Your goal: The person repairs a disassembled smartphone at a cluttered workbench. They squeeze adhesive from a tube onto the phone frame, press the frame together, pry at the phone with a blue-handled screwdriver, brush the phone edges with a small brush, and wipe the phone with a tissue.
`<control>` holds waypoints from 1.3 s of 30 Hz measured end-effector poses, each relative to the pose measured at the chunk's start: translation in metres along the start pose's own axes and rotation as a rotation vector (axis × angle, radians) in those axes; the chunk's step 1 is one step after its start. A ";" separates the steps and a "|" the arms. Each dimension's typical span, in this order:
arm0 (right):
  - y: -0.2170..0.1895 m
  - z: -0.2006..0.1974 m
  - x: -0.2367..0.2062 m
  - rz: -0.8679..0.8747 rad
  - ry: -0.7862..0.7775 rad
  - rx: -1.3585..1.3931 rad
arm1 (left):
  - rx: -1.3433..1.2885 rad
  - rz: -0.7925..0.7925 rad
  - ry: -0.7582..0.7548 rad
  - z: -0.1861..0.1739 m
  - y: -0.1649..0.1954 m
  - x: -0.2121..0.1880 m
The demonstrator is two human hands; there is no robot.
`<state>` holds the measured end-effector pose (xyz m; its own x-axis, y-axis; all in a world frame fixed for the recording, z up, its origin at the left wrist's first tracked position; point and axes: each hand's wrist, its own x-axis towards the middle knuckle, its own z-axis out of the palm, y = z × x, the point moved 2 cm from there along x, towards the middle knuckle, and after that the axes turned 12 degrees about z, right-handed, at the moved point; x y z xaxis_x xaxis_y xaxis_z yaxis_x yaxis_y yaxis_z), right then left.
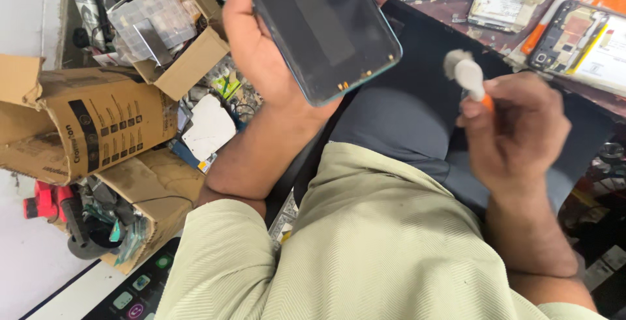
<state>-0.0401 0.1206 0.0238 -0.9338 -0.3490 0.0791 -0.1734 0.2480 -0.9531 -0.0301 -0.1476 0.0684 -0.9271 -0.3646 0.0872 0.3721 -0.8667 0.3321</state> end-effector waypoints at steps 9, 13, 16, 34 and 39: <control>-0.013 0.046 -0.001 -0.186 -0.035 -0.143 | 0.056 0.066 0.013 -0.021 -0.006 0.004; -0.013 0.052 0.000 -0.189 -0.011 -0.065 | 0.054 0.074 0.016 -0.021 -0.009 0.006; -0.012 0.053 0.000 -0.212 -0.006 -0.080 | 0.107 0.096 -0.022 -0.021 -0.010 0.006; -0.008 0.056 0.000 -0.218 -0.004 -0.107 | 0.067 0.099 0.024 -0.024 -0.007 0.002; -0.009 0.058 0.000 -0.223 -0.005 -0.147 | 0.161 0.126 0.041 -0.020 -0.005 0.001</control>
<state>-0.0210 0.0661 0.0153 -0.8660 -0.4141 0.2803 -0.4185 0.2934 -0.8595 -0.0325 -0.1503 0.0480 -0.8700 -0.4829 0.0998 0.4695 -0.7494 0.4669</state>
